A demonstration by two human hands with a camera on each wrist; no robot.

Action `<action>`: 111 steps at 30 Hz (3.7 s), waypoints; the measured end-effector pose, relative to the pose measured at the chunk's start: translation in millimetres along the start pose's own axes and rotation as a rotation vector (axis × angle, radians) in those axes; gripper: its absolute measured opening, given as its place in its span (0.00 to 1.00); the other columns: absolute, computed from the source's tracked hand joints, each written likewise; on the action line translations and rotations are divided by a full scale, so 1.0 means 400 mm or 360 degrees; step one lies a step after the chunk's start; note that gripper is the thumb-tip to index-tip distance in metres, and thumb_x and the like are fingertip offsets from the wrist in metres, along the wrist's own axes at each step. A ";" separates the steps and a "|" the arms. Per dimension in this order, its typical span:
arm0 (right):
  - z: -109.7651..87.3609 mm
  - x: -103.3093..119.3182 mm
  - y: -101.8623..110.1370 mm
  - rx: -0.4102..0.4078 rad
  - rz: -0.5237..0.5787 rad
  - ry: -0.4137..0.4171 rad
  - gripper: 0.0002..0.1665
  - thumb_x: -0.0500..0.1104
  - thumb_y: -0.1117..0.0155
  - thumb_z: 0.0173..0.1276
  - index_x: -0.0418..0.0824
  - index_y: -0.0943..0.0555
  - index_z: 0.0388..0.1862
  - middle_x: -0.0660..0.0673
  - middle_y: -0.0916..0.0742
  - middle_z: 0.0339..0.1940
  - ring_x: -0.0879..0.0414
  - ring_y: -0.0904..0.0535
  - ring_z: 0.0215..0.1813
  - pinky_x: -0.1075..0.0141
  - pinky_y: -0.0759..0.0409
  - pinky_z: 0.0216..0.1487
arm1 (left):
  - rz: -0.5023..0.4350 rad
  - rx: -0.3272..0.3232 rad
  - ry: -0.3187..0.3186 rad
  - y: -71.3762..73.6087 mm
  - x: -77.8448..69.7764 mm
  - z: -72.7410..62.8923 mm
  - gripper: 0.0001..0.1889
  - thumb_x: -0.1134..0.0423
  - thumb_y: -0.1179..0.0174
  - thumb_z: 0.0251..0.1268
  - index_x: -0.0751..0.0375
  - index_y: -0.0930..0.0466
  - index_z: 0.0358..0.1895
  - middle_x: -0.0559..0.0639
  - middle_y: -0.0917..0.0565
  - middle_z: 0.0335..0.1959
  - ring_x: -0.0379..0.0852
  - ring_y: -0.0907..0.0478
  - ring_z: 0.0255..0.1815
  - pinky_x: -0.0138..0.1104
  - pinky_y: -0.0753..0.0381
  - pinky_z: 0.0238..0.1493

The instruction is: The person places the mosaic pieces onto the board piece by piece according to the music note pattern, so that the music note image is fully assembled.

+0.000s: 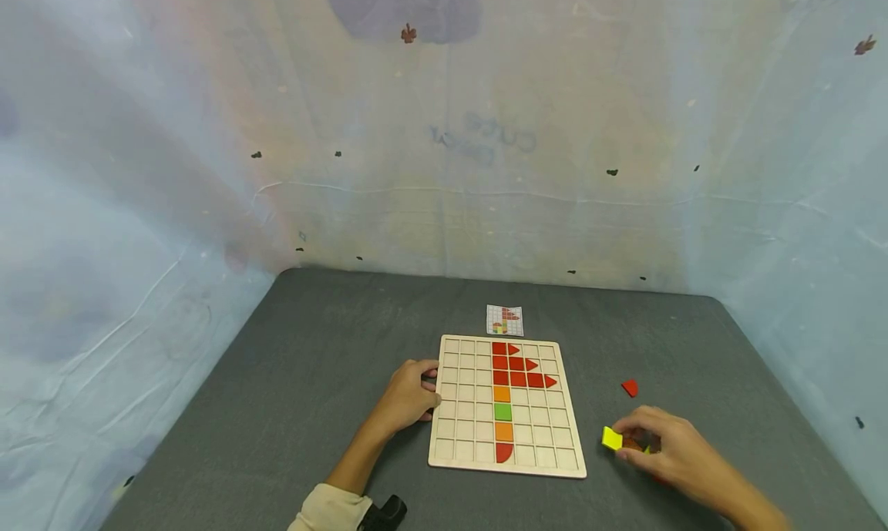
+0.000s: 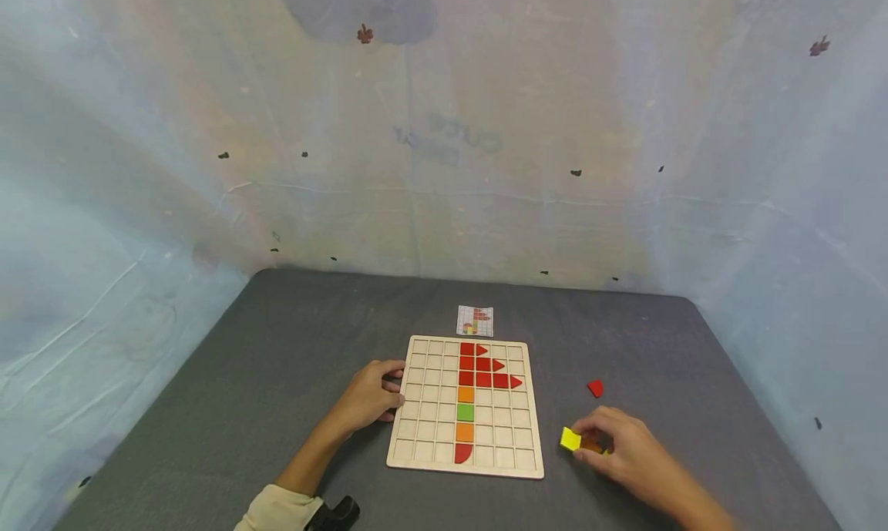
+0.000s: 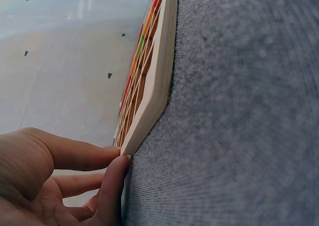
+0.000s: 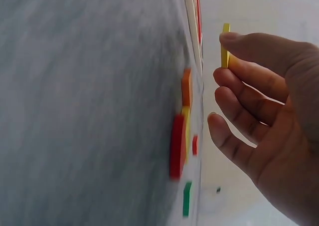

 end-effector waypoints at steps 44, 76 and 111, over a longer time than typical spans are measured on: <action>0.184 0.225 -0.196 0.0447 0.0089 0.0109 0.11 0.48 0.21 0.67 0.51 0.12 0.46 0.60 0.16 0.43 0.64 0.24 0.46 0.67 0.19 0.47 | -0.0018 0.0010 0.0002 0.001 -0.001 0.000 0.34 0.78 0.34 0.55 0.76 0.25 0.70 0.63 0.22 0.55 0.50 0.20 0.44 0.38 0.12 0.24; 0.215 0.277 -0.248 0.0508 0.0029 0.0151 0.08 0.44 0.21 0.66 0.52 0.11 0.42 0.61 0.19 0.38 0.66 0.28 0.45 0.70 0.23 0.44 | 0.0003 0.0008 0.0015 0.003 -0.007 -0.002 0.33 0.78 0.34 0.55 0.76 0.25 0.69 0.62 0.22 0.55 0.48 0.21 0.43 0.37 0.12 0.23; 0.141 0.188 -0.130 0.0188 0.0173 0.0068 0.12 0.43 0.26 0.72 0.51 0.13 0.53 0.56 0.14 0.47 0.58 0.19 0.45 0.65 0.17 0.42 | 0.0001 0.0008 0.0024 0.001 0.001 -0.004 0.33 0.77 0.35 0.55 0.76 0.25 0.70 0.63 0.22 0.55 0.49 0.20 0.44 0.37 0.12 0.23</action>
Point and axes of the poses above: each hand's wrist, its own z-axis towards the middle knuckle, its own y-axis out of the back of the hand, x = y × z, the point moved 3 cm from there along z, towards the middle knuckle
